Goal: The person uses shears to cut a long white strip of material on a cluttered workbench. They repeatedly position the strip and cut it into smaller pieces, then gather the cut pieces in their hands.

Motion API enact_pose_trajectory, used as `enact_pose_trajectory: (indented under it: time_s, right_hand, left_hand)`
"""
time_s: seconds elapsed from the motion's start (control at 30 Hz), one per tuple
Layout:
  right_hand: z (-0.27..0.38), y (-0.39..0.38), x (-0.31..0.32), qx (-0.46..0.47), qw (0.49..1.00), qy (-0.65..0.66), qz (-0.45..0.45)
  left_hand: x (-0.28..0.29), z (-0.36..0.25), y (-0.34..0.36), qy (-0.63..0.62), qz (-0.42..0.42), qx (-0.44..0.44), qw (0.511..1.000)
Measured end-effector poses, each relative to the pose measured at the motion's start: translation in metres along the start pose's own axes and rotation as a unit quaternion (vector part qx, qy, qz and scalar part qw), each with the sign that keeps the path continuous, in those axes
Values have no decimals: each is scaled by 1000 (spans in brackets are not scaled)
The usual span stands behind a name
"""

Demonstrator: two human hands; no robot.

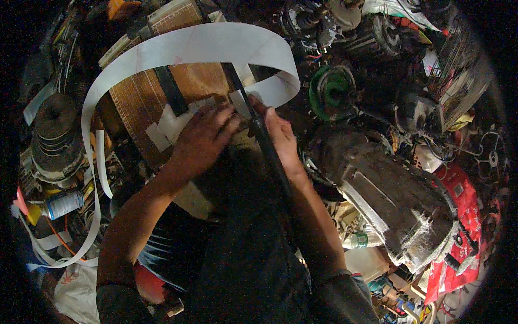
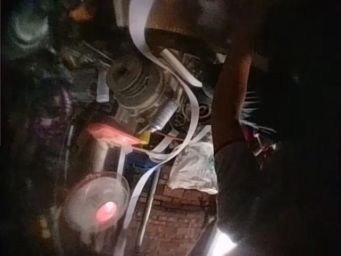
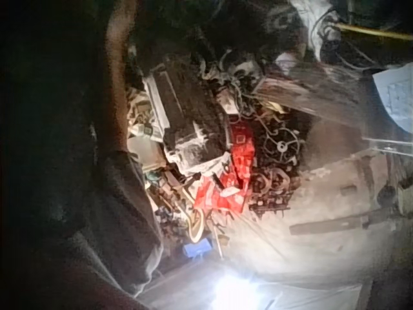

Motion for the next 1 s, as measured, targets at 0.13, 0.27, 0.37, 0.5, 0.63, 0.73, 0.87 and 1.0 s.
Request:
enact_pose_trajectory:
  time_s: [0.13,0.27,0.37,0.5,0.63,0.73,0.87,1.0]
  right_hand:
    - [0,4,5,9,998,-30,-50]
    - [-3,12,17,33,997,-39,-58]
    - [2,14,18,47,994,-66,-76]
    - [-1,12,17,25,996,-33,-74]
    - [-1,12,16,24,996,-27,-81]
    - [-1,10,16,17,996,-21,-82]
    - [-4,10,17,13,996,-14,-82]
    - [-1,12,17,33,995,-45,-81]
  left_hand:
    - [-12,2,4,-6,26,3,1000]
    - [-14,4,6,-27,20,11,999]
    - [-13,4,5,-40,17,9,999]
    - [-8,4,5,-55,12,8,998]
    - [-8,4,4,-58,2,14,998]
    - [-7,3,5,-58,1,13,998]
    - [-9,4,4,-54,10,13,998]
    - [-9,3,4,-51,10,11,999]
Point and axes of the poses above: each hand's wrist, its own y-axis towards the middle knuckle, its own x-axis out of the back of the hand, z = x × y, the point moved 8 cm from there along y, towards the middle knuckle, and after that the axes turned 14 degrees about x, right-handed, at the moved point
